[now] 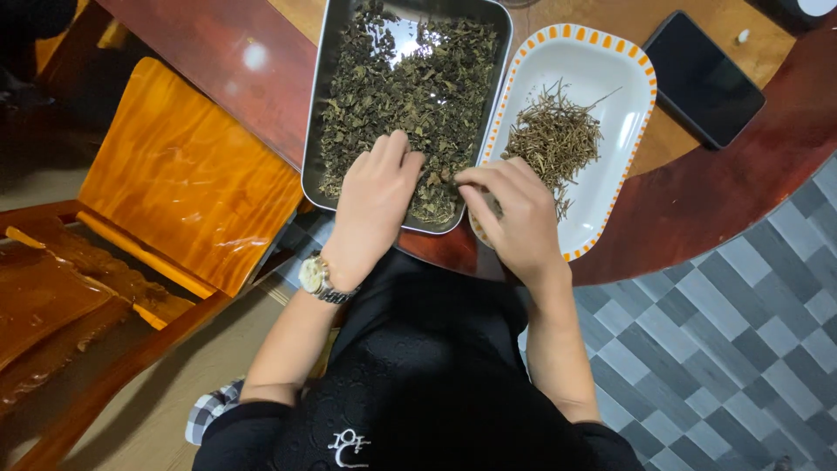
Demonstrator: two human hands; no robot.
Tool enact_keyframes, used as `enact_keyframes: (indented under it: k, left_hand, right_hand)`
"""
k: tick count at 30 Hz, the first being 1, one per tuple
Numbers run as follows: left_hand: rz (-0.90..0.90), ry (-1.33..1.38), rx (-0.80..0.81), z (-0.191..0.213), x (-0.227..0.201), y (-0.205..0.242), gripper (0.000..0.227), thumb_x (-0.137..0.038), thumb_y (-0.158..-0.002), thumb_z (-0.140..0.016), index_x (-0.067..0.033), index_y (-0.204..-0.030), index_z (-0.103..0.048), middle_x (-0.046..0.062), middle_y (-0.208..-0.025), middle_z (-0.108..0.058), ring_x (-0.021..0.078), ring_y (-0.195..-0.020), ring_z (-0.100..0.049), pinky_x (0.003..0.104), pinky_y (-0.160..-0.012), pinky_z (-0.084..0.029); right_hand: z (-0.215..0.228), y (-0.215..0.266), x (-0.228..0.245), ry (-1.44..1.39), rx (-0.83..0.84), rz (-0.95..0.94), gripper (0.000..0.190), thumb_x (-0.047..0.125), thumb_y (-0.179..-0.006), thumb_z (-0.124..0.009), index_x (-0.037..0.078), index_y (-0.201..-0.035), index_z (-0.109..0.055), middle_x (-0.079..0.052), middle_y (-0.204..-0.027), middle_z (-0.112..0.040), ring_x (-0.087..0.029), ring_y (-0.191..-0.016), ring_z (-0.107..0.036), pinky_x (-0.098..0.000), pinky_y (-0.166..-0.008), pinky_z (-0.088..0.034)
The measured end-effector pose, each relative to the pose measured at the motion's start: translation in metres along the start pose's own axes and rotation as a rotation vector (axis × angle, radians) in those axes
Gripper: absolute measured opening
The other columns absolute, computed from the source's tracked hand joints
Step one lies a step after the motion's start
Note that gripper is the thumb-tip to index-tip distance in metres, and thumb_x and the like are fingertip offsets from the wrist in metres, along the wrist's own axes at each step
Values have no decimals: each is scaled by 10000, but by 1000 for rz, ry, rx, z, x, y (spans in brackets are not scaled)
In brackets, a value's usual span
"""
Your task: Sorting dried tea leaves by hand to remove stems and debris into a separate bowl
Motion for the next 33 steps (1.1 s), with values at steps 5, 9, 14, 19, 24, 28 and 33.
enact_keyframes:
  k: [5, 9, 14, 19, 24, 28, 33]
  left_hand:
    - [-55, -231, -13, -1, -14, -9, 70, -118, -934, -661, -114, -869, -635, 34, -938, -506, 186, -843, -534, 316, -611, -390]
    - [-64, -301, 24, -14, -15, -9, 41, -127, -877, -666, -138, -851, -635, 26, -944, -542, 185, -866, -547, 320, -605, -388]
    - [-48, -348, 77, -13, -24, -15, 43, -137, -885, -631, -142, -843, -642, 11, -906, -533, 181, -839, -544, 326, -601, -374]
    - [-34, -445, 90, -23, -29, -12, 74, -123, -850, -631, -171, -793, -633, -10, -826, -533, 168, -781, -550, 329, -603, -360]
    - [9, -462, 126, -18, -31, -13, 56, -127, -847, -628, -156, -806, -655, -12, -825, -545, 170, -774, -567, 320, -606, -382]
    - [19, -437, 153, -26, -29, -13, 34, -130, -832, -638, -147, -812, -660, -11, -826, -546, 171, -771, -576, 322, -598, -392]
    - [9, -414, 167, -30, -27, -13, 48, -105, -826, -647, -140, -801, -669, -13, -807, -547, 169, -748, -591, 321, -575, -391]
  right_hand:
    - [11, 9, -8, 8, -42, -9, 77, 101, -1011, -714, 63, -1077, -727, -109, -934, -709, -341, -845, -655, -435, -746, -552]
    - [14, 11, -13, -21, -68, -17, 86, 99, -1015, -707, 55, -1084, -732, -112, -922, -705, -334, -833, -657, -435, -749, -551]
    - [23, 13, -13, -27, -96, -31, 80, 113, -1012, -710, 74, -1076, -736, -87, -889, -705, -307, -819, -664, -410, -741, -557]
    - [26, 15, -15, -28, -105, -36, 81, 118, -1012, -713, 77, -1078, -738, -87, -881, -713, -294, -804, -665, -403, -733, -563]
    - [23, 17, -20, 0, -85, -52, 89, 123, -1018, -700, 69, -1080, -734, -90, -865, -712, -298, -803, -667, -407, -737, -563]
    - [21, 16, -20, 7, -74, -42, 84, 131, -1006, -715, 87, -1076, -734, -78, -855, -709, -300, -810, -677, -410, -734, -565]
    - [20, 15, -15, 18, -59, -42, 92, 126, -1008, -716, 67, -1077, -721, -104, -854, -702, -328, -816, -678, -433, -724, -564]
Point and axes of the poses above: each hand's wrist, its own y-axis away from the middle knuckle, its own z-axis out of the back of the hand, x = y × z, the point moved 2 cm from there along -y, towards the middle knuckle
